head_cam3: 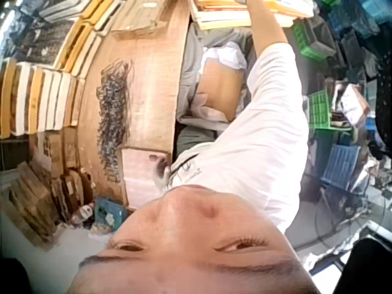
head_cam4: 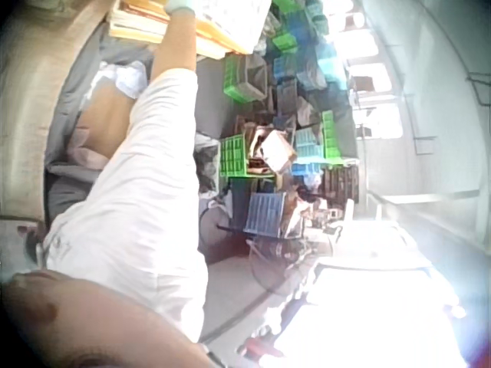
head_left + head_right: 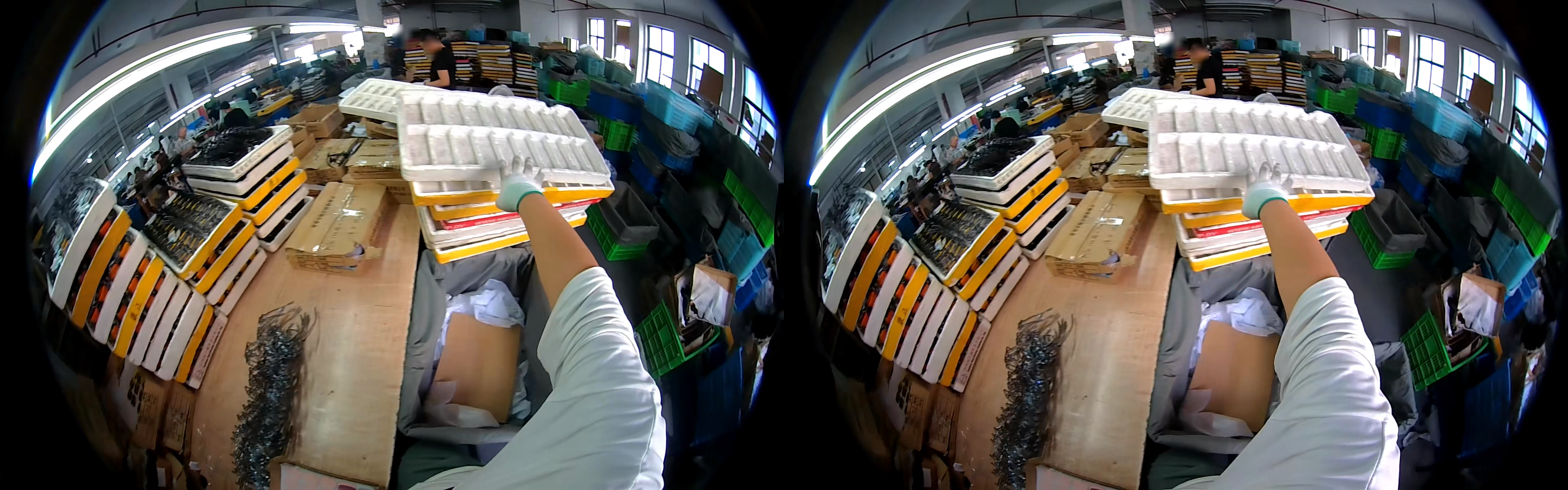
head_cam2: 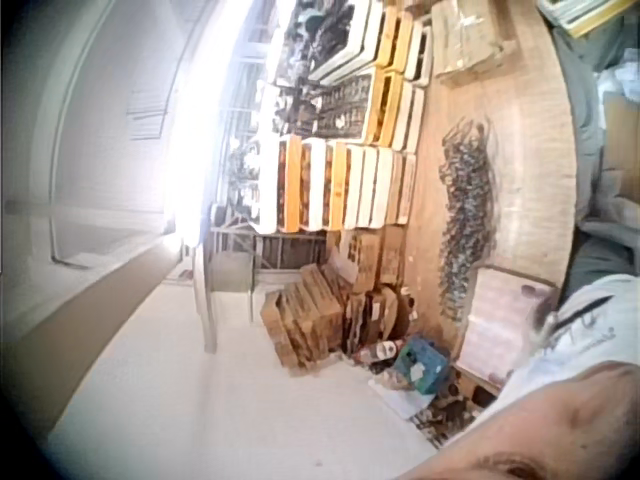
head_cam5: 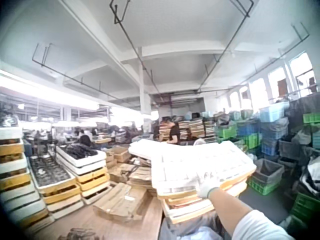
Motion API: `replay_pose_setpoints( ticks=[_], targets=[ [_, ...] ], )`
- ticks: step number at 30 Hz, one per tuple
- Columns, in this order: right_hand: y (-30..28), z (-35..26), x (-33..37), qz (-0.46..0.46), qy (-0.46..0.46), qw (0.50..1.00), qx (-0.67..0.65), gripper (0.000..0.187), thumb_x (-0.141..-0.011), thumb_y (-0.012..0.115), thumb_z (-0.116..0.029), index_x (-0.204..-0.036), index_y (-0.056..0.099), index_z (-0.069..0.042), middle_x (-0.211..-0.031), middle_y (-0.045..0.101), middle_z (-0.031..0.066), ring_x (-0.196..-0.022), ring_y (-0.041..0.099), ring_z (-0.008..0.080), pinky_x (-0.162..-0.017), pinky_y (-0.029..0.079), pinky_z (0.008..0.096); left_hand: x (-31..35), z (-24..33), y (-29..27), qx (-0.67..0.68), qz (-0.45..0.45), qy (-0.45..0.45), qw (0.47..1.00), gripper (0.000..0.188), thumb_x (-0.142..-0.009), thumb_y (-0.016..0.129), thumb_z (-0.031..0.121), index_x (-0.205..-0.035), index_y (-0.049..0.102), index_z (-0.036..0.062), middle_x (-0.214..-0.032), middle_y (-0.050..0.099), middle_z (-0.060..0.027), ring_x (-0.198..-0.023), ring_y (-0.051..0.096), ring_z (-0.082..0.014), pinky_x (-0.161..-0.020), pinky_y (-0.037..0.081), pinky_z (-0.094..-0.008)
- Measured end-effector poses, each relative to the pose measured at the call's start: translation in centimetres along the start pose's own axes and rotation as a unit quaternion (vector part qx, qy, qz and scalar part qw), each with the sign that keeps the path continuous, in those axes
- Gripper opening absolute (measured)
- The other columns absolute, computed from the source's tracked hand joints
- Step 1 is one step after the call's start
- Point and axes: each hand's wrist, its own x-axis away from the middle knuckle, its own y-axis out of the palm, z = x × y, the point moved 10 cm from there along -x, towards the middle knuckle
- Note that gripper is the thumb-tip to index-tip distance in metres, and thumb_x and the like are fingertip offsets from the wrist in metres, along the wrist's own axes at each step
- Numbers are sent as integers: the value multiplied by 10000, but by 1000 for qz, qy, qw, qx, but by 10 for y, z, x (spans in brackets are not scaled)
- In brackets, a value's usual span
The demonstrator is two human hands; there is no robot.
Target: The person assembles sunglasses by inserting lenses into frames using a yellow-handled tool. They repeatedly pick up frames, insert lenses, and place the completed units into a white tray. The person also moves a stack of trays aside to access the workspace.
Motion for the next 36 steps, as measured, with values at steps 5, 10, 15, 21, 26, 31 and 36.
replay_pose_setpoints(
  ticks=[5, 10, 15, 21, 26, 31, 36],
  targets=[
    [62, 85, -47, 19, 117, 954, -275, 826, -905, 578, -321, -1613, 178, -174, -1606, 272, 274, -1342, 504, 456, -1093, 450, 467, -29, 1, 53, -42, -58, -26, 997, 496, -964, 652, 187, -1382, 508, -36, -1264, 611, -163, -1139, 587, -248, -997, 475, -403],
    [138, 95, -102, -16, 153, 612, -776, 779, -910, 600, -177, -1561, 208, -346, -1159, 593, 191, -1010, 636, 376, -878, 533, 492, -42, 4, 77, -65, -87, -39, 993, 496, -963, 653, 193, -1380, 511, -35, -1256, 614, -161, -1136, 588, -247, -998, 474, -403],
    [130, 71, -111, -36, 135, 303, -943, 811, -898, 621, -83, -1523, 197, -376, -1145, 537, 192, -988, 584, 381, -793, 531, 565, -39, 7, 75, -80, -71, -48, 993, 497, -962, 653, 199, -1378, 514, -35, -1249, 616, -158, -1133, 589, -245, -999, 473, -403],
    [122, 53, -103, -74, 146, 332, -929, 688, -867, 654, -223, -1490, 405, -373, -1363, 463, 153, -1131, 450, 388, -950, 437, 619, -26, 3, 59, -79, -34, -49, 995, 498, -960, 654, 206, -1375, 517, -34, -1239, 619, -156, -1129, 590, -244, -1000, 471, -404],
    [118, 78, -119, 3, 73, 365, -928, 697, -850, 661, -206, -1498, 411, -266, -972, 622, 89, -865, 533, 285, -758, 472, 451, -12, -6, 43, -66, -24, -36, 997, 499, -959, 654, 212, -1373, 520, -33, -1232, 622, -153, -1125, 591, -242, -1001, 470, -404],
    [48, 40, -75, 149, -135, 837, -509, 609, -864, 621, -224, -1453, 490, -145, -913, 675, 104, -787, 638, 352, -754, 527, 468, 1, 5, 32, -70, 30, -21, 997, 510, -947, 648, 225, -1372, 526, -31, -1208, 622, -142, -1114, 593, -238, -1006, 466, -399],
    [-25, -15, 17, 247, -85, 965, -9, 513, -892, 593, -452, -1304, 618, -147, -1195, 668, 231, -1101, 651, 390, -990, 482, 505, -12, 47, 48, -134, 29, -75, 988, 478, -895, 663, 181, -1324, 586, -15, -1202, 677, -189, -1118, 653, -279, -971, 518, -400]
  ],
)
